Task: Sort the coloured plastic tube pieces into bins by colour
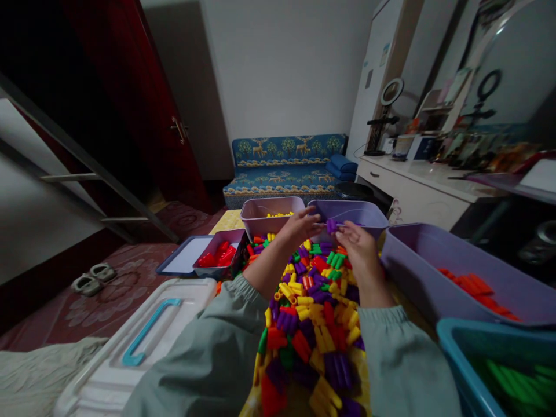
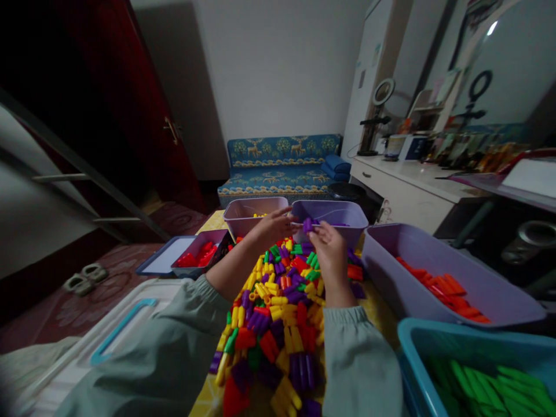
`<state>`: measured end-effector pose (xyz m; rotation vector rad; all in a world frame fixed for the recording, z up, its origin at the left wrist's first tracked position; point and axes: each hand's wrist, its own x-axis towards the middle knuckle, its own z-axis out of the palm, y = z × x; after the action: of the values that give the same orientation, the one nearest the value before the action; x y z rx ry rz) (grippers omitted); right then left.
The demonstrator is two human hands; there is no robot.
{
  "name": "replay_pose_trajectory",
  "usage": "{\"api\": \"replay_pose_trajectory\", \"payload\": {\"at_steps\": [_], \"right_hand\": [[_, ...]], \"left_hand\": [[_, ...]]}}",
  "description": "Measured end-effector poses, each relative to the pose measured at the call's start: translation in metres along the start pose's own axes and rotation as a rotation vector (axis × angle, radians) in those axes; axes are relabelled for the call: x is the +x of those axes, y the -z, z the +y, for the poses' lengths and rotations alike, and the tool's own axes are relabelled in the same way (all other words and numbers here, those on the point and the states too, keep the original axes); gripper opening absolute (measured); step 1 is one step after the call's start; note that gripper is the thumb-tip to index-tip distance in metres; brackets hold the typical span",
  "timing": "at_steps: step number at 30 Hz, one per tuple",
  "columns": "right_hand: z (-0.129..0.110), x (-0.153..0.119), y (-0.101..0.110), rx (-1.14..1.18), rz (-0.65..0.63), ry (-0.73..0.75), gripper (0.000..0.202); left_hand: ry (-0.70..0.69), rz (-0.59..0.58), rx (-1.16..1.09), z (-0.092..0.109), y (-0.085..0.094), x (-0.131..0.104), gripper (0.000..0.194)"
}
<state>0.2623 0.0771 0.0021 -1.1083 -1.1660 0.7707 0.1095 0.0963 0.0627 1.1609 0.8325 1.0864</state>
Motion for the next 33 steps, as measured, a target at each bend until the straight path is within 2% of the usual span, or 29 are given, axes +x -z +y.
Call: {"api": "replay_pose_trajectory", "payload": {"at_steps": [1,3,5,7,11,14,18,20,23,28,33], "right_hand": [[-0.005,0.004,-0.003,0.108,0.052,0.042,0.066],[-0.009,0.005,-0.009,0.228,0.062,0.078,0.077],[-0.005,-0.002,-0.010,0.217,0.027,0.047,0.072],[0.005,-0.015,-0.007,0.114,-0.022,-0.006,0.059],[0.029,-0.040,0.006,-0.139,-0.168,-0.072,0.040],[0.040,-0.052,0.012,-0.366,-0.278,-0.086,0.028],[0.036,-0.063,0.006,-0.834,-0.353,-0.049,0.025],[0.032,-0.068,-0.001,-0.969,-0.382,0.032,0.030],[0.028,-0.074,-0.012,-1.048,-0.438,0.123,0.038],[0.027,-0.077,-0.024,-1.076,-0.463,0.126,0.048],[0.028,-0.077,-0.031,-0.939,-0.422,0.120,0.031]], "left_hand": [[-0.093,0.036,-0.085,0.004,-0.002,0.002,0.051],[-0.225,0.126,-0.133,0.005,-0.002,0.001,0.057],[-0.277,0.218,-0.040,-0.005,0.005,-0.006,0.056],[-0.243,0.249,0.134,-0.024,0.016,-0.020,0.045],[-0.138,0.193,0.454,-0.059,0.043,-0.058,0.032],[-0.148,0.108,0.780,-0.070,0.057,-0.088,0.033],[-0.209,-0.129,1.198,-0.077,0.065,-0.115,0.057],[-0.214,-0.169,1.306,-0.083,0.066,-0.120,0.071],[-0.222,-0.094,1.360,-0.092,0.064,-0.121,0.072],[-0.241,0.014,1.330,-0.101,0.064,-0.116,0.058],[-0.307,0.076,1.326,-0.105,0.067,-0.115,0.050]]}}
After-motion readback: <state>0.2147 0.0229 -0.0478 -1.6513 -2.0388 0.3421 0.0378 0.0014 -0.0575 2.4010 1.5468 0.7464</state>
